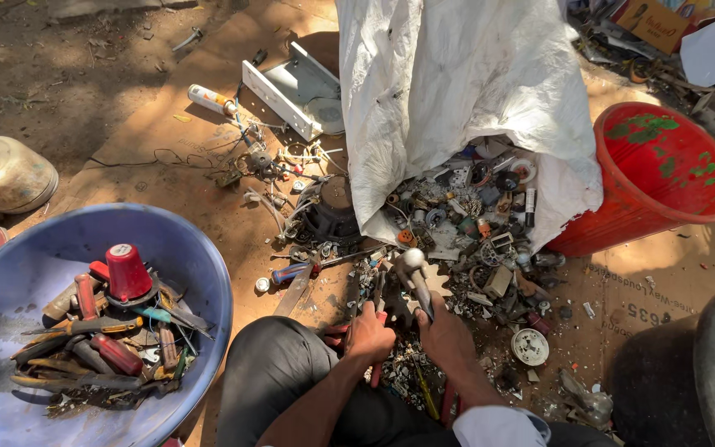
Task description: The person sits on the ground and uses a hammer and pliers to repeatedly strike and adjust a metal gear. They hold the gear with pliers while hitting it with a hammer, occasionally repositioning the gear to work on different sections.
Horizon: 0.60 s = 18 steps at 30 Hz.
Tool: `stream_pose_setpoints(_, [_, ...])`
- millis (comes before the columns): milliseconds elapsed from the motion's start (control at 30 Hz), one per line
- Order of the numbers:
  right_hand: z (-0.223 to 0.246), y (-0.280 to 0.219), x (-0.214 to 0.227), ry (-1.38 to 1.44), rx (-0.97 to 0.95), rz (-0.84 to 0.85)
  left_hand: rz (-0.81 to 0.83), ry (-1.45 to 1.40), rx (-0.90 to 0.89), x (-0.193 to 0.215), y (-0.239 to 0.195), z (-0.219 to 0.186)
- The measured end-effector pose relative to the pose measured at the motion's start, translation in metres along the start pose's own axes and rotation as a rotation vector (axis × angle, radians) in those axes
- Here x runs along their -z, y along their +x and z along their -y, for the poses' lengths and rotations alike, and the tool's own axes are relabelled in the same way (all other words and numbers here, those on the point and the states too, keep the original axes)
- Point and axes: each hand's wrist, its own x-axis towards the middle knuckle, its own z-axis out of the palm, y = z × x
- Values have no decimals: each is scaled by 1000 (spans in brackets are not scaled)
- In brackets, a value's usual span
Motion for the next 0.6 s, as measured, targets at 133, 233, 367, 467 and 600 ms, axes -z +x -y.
stream_pose_setpoints(133, [-32,13,-26,343,13,-63,60,-203,-65,-13,30,21])
stream_pose_setpoints(233, [-48,12,-29,523,1,-129,345,-717,-21,-20,50,29])
stream_pose_setpoints(367, [-42,-6,-18,712,-86,-78,629,-1210,133,-12,58,40])
stream_pose_setpoints(467, [-29,-23,-8,527,18,-181,657,-1289,150,-6,49,39])
stream_pose_setpoints(600, [-14,-32,-2,338,53,-176,698,-1456,231,8,39,29])
